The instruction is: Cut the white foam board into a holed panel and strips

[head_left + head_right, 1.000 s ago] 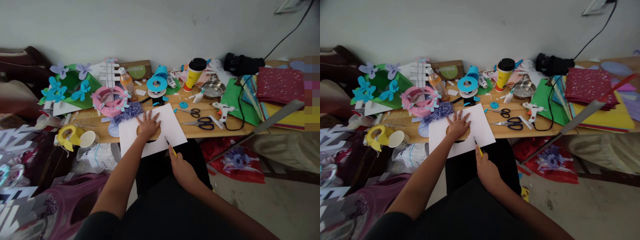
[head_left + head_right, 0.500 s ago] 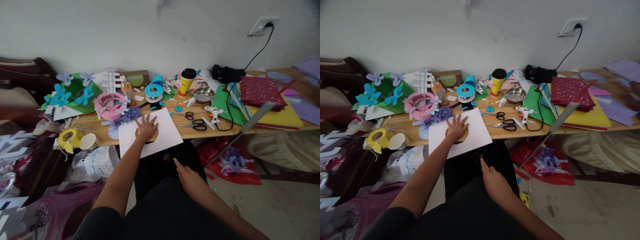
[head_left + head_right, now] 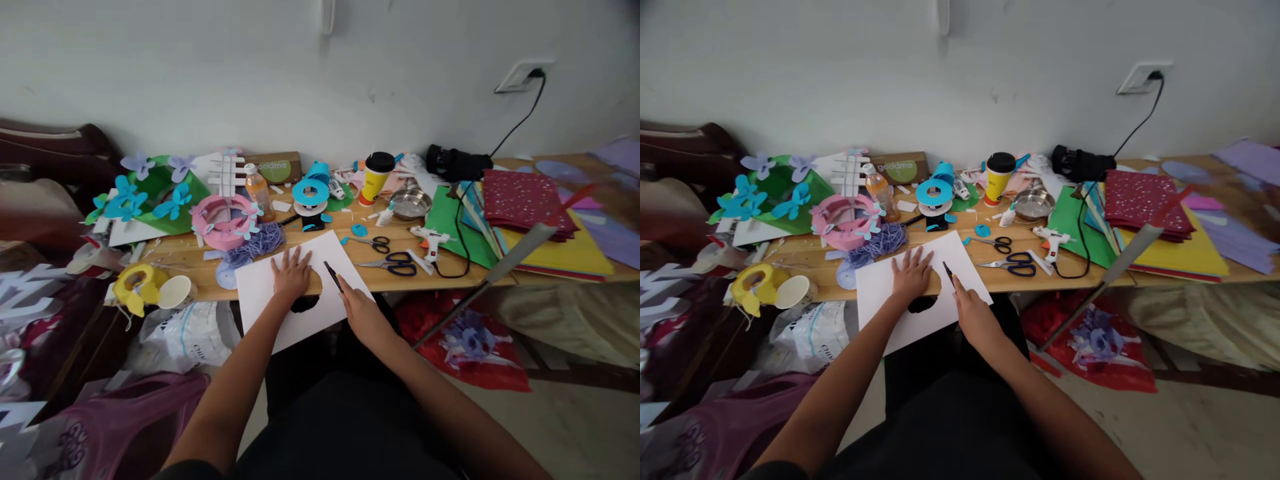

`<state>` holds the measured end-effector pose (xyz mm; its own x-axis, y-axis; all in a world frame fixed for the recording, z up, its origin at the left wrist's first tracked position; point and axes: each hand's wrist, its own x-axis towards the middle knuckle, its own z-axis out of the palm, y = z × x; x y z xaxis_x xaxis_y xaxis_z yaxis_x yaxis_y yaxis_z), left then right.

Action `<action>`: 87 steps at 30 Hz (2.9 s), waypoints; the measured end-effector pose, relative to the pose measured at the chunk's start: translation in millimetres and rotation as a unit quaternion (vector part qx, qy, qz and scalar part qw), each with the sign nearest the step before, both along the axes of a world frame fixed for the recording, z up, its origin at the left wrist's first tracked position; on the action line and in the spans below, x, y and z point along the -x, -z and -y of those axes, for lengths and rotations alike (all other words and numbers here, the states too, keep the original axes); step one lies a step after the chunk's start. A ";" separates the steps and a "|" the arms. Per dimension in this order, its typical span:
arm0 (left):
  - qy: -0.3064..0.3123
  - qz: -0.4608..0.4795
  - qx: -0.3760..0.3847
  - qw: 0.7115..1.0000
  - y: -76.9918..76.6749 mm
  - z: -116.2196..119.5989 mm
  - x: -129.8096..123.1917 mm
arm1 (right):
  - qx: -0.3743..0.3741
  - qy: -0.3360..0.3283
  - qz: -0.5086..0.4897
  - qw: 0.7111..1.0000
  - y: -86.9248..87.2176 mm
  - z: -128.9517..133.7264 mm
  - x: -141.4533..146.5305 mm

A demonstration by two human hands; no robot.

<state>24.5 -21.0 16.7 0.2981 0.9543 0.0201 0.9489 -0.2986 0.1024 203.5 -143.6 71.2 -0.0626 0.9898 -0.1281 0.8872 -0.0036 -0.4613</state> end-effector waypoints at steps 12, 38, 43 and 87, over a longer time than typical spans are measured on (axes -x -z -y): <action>-0.032 0.012 -0.006 0.999 6.5 -4.2 2.4 | 0.024 -0.037 0.065 0.997 28.3 -85.8 23.6; -0.037 0.001 0.017 0.999 2.4 -2.2 -3.3 | 0.050 -0.095 0.199 0.974 27.0 -90.6 34.2; -0.041 0.004 0.018 0.999 2.6 -2.3 -3.7 | 0.056 -0.092 0.199 0.974 27.0 -73.0 31.7; -0.028 0.006 -0.013 1.000 6.1 -3.2 -5.5 | 0.070 -0.115 0.237 0.962 23.0 20.8 18.8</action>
<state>30.1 -17.8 10.6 0.2446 0.9684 0.0482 0.9628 -0.2484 0.1060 184.8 -164.4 48.1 -0.1802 0.9274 -0.3279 0.9825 0.1856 -0.0150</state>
